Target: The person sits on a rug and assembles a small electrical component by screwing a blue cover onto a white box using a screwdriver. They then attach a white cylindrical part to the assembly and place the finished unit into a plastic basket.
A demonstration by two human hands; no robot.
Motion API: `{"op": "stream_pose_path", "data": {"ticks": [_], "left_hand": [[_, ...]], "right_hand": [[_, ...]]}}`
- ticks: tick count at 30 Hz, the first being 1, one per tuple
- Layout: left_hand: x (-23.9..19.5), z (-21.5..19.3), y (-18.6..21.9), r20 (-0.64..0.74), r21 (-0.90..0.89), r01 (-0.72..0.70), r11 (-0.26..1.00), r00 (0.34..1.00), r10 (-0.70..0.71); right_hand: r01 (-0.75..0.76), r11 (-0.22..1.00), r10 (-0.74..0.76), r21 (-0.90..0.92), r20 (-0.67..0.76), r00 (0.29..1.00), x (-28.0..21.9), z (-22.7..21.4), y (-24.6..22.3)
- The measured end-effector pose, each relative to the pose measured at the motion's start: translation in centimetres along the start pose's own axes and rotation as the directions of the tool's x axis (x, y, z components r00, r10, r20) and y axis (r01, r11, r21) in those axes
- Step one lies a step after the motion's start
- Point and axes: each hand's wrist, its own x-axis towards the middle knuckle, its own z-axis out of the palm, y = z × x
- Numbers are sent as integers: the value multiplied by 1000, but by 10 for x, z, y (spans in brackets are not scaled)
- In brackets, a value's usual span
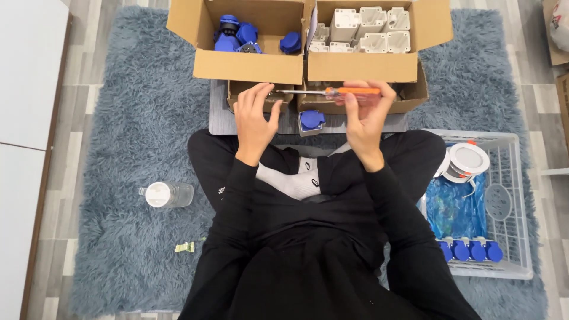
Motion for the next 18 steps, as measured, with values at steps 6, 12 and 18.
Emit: {"op": "stream_pose_path", "data": {"ticks": [6,12,18], "left_hand": [[0,8,-11,55,107,-11,994,998,5],[5,10,-13,26,4,30,1000,999,-30],[11,2,-21,22,-88,-6,996,1000,8]], "right_hand": [[-12,997,15,77,-36,999,-4,-7,-6],[-15,994,22,111,-61,998,-4,-13,-2],[-21,995,28,95,-72,997,-5,-17,-3]]}}
